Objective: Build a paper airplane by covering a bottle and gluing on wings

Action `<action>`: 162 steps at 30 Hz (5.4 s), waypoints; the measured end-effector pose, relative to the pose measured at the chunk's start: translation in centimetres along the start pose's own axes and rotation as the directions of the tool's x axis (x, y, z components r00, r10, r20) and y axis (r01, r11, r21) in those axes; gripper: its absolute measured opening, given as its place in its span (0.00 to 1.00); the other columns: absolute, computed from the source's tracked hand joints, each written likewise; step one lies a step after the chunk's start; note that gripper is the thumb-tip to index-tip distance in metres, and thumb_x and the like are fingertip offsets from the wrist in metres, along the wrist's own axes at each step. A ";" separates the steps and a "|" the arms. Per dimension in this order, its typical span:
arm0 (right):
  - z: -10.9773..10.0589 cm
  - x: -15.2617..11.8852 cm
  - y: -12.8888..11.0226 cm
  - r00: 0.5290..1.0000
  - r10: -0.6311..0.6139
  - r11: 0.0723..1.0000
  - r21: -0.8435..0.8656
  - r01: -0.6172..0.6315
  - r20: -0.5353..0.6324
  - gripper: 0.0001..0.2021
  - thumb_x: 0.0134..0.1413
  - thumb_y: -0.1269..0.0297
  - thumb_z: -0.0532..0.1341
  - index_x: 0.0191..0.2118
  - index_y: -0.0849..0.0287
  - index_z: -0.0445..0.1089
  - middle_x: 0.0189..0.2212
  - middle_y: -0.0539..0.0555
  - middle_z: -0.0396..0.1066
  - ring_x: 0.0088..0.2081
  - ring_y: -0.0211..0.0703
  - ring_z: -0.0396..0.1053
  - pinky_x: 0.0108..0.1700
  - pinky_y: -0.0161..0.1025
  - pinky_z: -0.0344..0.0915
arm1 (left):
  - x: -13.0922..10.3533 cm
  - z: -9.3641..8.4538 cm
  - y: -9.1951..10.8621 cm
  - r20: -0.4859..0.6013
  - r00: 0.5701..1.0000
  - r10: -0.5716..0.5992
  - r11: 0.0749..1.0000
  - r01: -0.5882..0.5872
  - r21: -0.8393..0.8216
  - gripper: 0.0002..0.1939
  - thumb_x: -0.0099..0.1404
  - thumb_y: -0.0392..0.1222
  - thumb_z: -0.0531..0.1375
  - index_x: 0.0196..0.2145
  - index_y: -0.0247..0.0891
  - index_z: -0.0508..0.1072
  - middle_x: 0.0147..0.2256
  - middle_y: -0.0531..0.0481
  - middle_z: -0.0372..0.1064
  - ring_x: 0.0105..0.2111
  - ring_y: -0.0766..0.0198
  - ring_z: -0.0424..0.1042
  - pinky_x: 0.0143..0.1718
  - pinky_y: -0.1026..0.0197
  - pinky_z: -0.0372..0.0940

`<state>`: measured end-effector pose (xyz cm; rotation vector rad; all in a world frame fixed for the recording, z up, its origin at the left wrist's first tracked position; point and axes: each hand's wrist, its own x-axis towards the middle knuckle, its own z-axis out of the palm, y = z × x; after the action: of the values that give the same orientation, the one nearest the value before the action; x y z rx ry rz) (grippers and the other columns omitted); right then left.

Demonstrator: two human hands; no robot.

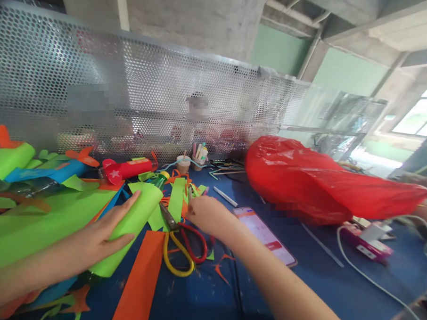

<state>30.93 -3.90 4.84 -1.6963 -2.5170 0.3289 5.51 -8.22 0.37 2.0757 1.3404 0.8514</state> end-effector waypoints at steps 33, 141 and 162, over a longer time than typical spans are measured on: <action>2.9 -4.3 -2.9 1.000 0.022 0.591 0.807 -0.002 -0.013 0.25 0.54 0.40 0.53 0.20 0.55 0.54 0.12 0.43 0.53 0.16 0.33 0.52 0.20 0.33 0.50 | 1.2 -0.1 -1.3 0.368 0.925 -0.095 0.980 0.021 0.199 0.35 0.68 0.53 0.50 0.67 0.50 0.37 0.68 0.54 0.30 0.66 0.46 0.37 0.63 0.44 0.46; 3.7 -4.7 -4.9 0.986 -0.028 0.616 0.780 -0.113 0.165 0.14 0.59 0.52 0.56 0.35 0.59 0.67 0.13 0.41 0.56 0.15 0.32 0.55 0.17 0.28 0.54 | 0.5 0.1 -0.4 0.232 0.972 -0.041 0.968 -0.019 0.250 0.31 0.60 0.36 0.51 0.61 0.40 0.51 0.65 0.43 0.48 0.63 0.51 0.51 0.61 0.45 0.52; 4.6 -5.5 -5.9 0.972 -0.106 0.584 0.804 -0.111 0.211 0.11 0.61 0.55 0.54 0.38 0.58 0.64 0.17 0.42 0.56 0.17 0.29 0.56 0.18 0.25 0.56 | -1.6 0.5 -1.4 0.189 0.982 -0.002 0.960 -0.051 0.274 0.34 0.63 0.39 0.54 0.65 0.45 0.48 0.67 0.50 0.40 0.63 0.53 0.51 0.61 0.49 0.54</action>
<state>26.81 -11.71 1.97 -1.2834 -1.9119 1.5043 4.56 -9.17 -1.32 2.3242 1.3978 0.4815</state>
